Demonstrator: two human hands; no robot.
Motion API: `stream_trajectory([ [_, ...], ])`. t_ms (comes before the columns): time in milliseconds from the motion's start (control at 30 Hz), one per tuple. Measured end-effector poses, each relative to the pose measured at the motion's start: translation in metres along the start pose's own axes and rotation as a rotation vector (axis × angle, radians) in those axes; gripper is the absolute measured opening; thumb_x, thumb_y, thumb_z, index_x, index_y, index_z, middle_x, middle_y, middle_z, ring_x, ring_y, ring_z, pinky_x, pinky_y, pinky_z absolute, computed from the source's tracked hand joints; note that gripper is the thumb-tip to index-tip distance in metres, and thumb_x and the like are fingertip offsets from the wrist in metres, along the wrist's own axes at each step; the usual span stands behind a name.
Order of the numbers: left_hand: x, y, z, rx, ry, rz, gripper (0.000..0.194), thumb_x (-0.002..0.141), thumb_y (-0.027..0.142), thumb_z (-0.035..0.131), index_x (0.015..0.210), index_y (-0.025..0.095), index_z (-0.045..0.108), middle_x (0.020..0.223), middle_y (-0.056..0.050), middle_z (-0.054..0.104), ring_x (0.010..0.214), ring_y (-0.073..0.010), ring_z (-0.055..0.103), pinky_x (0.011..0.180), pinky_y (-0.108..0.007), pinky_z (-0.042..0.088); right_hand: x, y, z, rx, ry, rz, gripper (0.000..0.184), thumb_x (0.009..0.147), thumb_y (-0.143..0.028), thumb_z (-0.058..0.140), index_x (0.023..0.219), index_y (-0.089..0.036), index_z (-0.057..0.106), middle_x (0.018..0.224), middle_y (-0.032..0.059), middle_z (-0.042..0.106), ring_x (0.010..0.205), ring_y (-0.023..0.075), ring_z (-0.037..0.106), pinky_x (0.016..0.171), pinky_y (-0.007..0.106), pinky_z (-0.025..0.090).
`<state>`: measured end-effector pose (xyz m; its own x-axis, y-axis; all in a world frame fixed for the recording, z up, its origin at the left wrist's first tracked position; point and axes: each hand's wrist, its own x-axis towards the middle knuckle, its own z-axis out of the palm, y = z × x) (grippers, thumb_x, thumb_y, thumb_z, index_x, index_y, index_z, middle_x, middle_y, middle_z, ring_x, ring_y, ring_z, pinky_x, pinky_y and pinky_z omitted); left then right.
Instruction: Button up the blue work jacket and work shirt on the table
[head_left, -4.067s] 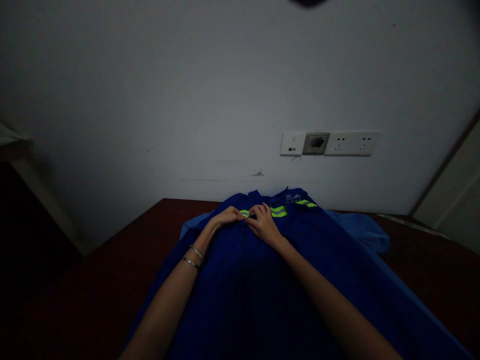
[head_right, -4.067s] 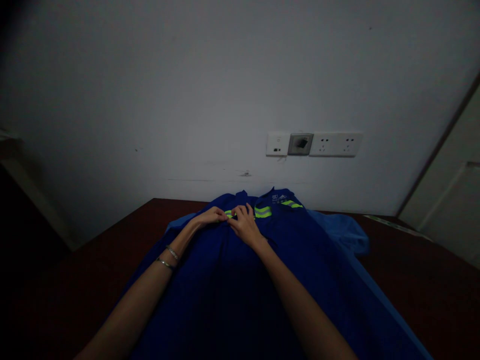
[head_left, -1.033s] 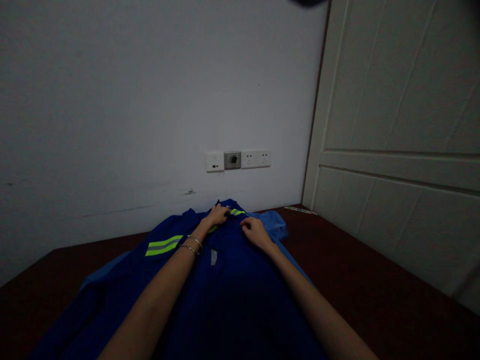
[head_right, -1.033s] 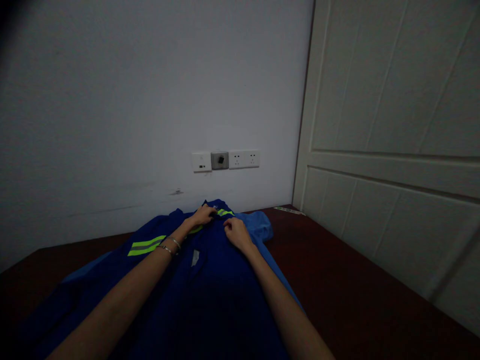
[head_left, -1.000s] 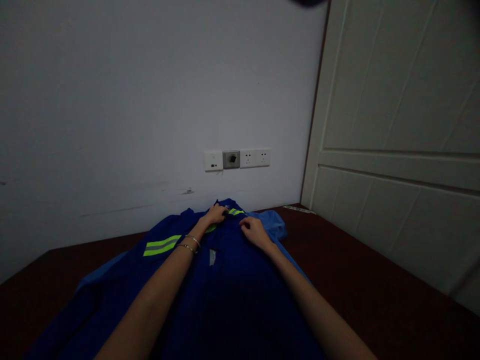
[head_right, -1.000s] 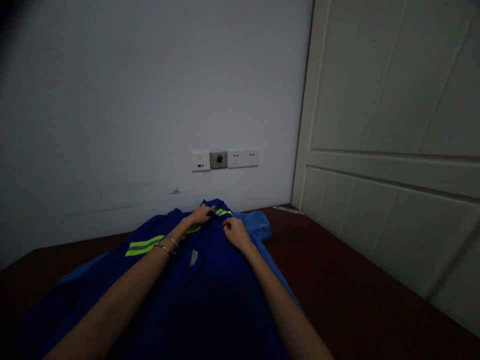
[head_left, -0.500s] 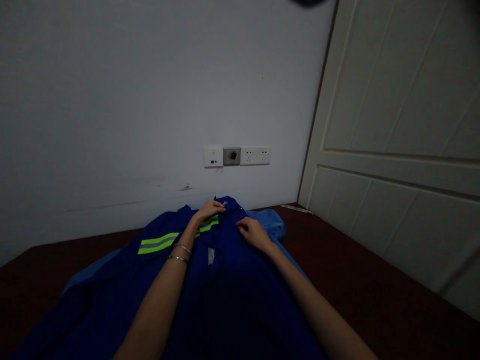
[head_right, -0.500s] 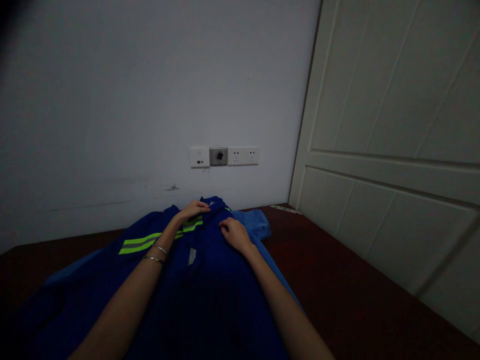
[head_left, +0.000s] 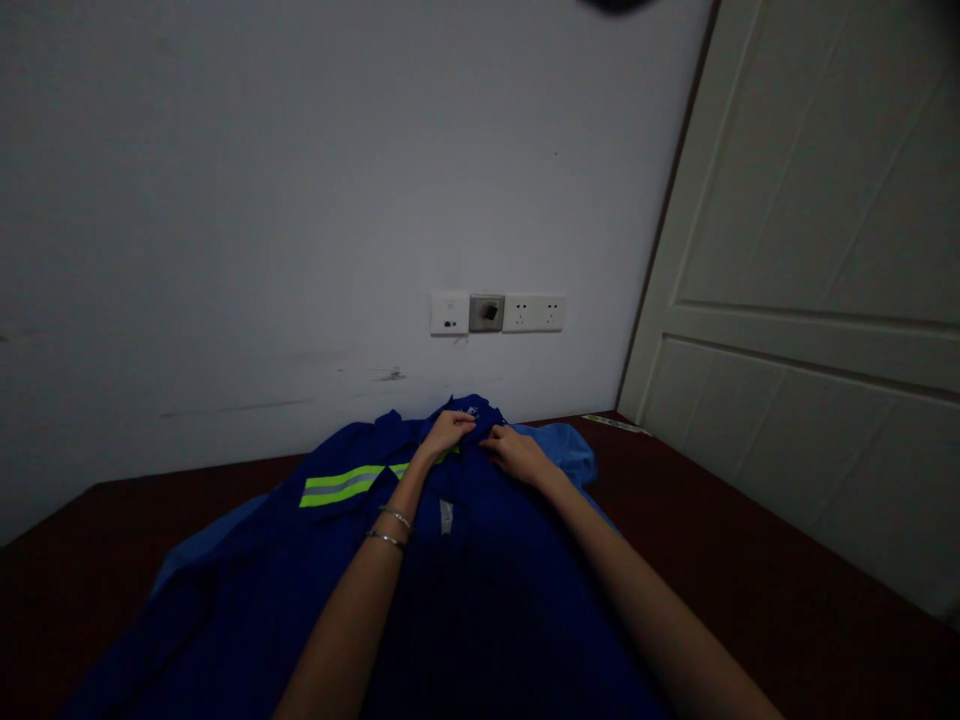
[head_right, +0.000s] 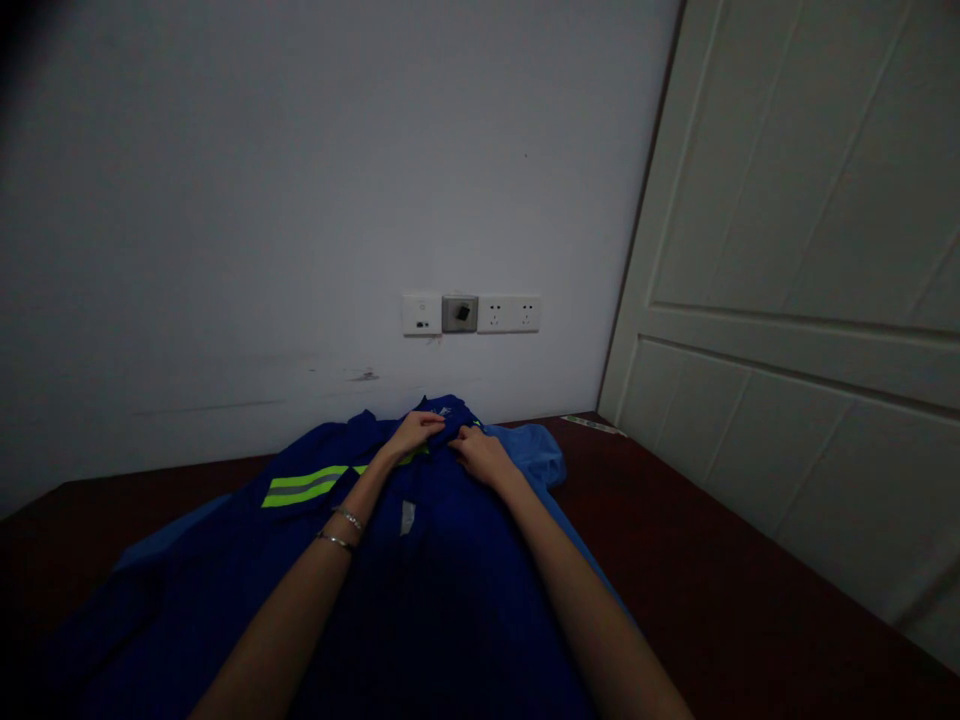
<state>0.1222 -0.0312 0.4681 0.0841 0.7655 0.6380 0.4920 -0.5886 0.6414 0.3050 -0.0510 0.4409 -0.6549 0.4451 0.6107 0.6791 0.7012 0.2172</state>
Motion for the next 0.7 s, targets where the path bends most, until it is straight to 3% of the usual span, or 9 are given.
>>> stream_trajectory([
  [233,-0.003,-0.010,-0.018,0.145,-0.159,-0.038,0.017,0.064,0.023,0.058,0.053,0.010,0.061,0.043,0.005,0.040,0.043,-0.0060,0.031,0.046,-0.021,0.024,0.007,0.004,0.013,-0.050,-0.015,-0.008,0.024,0.079,-0.018,0.051,0.099,-0.022,0.065,0.102,0.0105,0.051,0.101,0.0235,0.044,0.077,0.030,0.042],
  [333,0.002,-0.020,-0.016,0.070,-0.102,-0.065,0.013,0.064,0.019,0.055,0.060,0.010,0.064,0.048,0.004,0.046,0.046,-0.0068,0.036,0.048,-0.020,0.027,0.008,0.007,0.018,-0.062,0.029,-0.048,0.020,0.080,-0.018,0.052,0.095,-0.021,0.066,0.102,0.0099,0.052,0.101,0.0233,0.043,0.083,0.032,0.039],
  [467,0.010,-0.032,-0.006,-0.005,0.003,-0.094,0.020,0.066,0.016,0.053,0.078,0.010,0.068,0.064,-0.001,0.060,0.057,-0.0102,0.049,0.055,-0.020,0.036,0.008,0.012,0.026,-0.062,0.037,-0.094,0.029,0.078,-0.019,0.056,0.106,-0.022,0.062,0.109,0.0080,0.054,0.103,0.0238,0.041,0.086,0.035,0.036],
  [700,0.013,-0.037,0.004,-0.030,0.100,-0.119,0.030,0.067,0.006,0.048,0.090,0.009,0.067,0.080,-0.006,0.066,0.066,-0.0115,0.055,0.062,-0.021,0.042,0.005,0.014,0.034,-0.050,0.023,-0.109,0.028,0.080,-0.021,0.055,0.106,-0.025,0.062,0.103,0.0059,0.058,0.102,0.0237,0.042,0.084,0.035,0.035],
])
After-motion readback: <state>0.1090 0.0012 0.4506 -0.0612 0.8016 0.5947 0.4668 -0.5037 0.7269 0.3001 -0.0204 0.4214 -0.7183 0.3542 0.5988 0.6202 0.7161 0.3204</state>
